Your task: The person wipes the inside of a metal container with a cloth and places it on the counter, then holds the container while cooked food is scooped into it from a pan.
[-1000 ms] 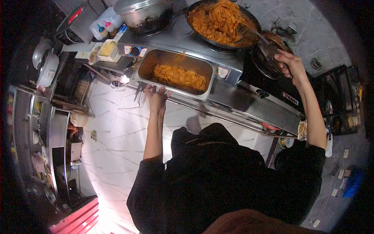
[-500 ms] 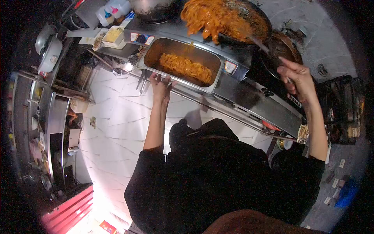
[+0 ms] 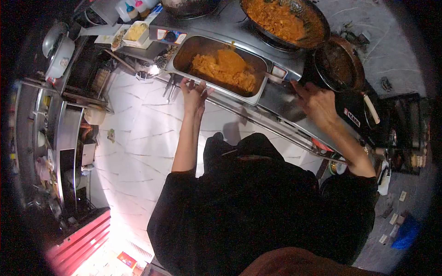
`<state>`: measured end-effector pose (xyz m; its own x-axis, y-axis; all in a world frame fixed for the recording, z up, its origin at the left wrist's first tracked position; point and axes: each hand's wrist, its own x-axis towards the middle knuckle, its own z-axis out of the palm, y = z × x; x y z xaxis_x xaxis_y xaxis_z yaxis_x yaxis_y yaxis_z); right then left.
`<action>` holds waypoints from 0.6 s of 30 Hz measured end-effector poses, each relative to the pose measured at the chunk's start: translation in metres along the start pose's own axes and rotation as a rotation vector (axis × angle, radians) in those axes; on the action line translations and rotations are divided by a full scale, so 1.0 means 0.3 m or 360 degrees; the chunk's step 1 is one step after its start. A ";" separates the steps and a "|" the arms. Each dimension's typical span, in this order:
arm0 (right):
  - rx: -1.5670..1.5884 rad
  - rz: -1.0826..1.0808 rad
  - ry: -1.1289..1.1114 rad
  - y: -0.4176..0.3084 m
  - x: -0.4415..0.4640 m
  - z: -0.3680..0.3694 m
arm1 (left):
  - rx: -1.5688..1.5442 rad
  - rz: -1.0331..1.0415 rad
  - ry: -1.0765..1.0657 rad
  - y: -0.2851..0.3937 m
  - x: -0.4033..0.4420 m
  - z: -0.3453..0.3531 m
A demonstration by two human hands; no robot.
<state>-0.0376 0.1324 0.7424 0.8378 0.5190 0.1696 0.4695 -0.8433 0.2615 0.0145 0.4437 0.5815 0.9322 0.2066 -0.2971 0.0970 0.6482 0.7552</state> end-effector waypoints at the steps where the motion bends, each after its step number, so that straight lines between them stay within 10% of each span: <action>1: -0.0144 -0.0014 -0.0008 -0.002 0.001 -0.027 | -0.0019 0.0005 -0.0007 -0.006 0.003 -0.003; 18: -0.0036 -0.0199 -0.0082 -0.147 0.277 0.159 | 0.0012 0.0007 0.0043 -0.002 0.002 0.000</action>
<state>0.0248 0.2061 0.6996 0.7865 0.6117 0.0857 0.5654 -0.7688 0.2988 0.0151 0.4433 0.5808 0.9228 0.2293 -0.3096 0.0960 0.6416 0.7610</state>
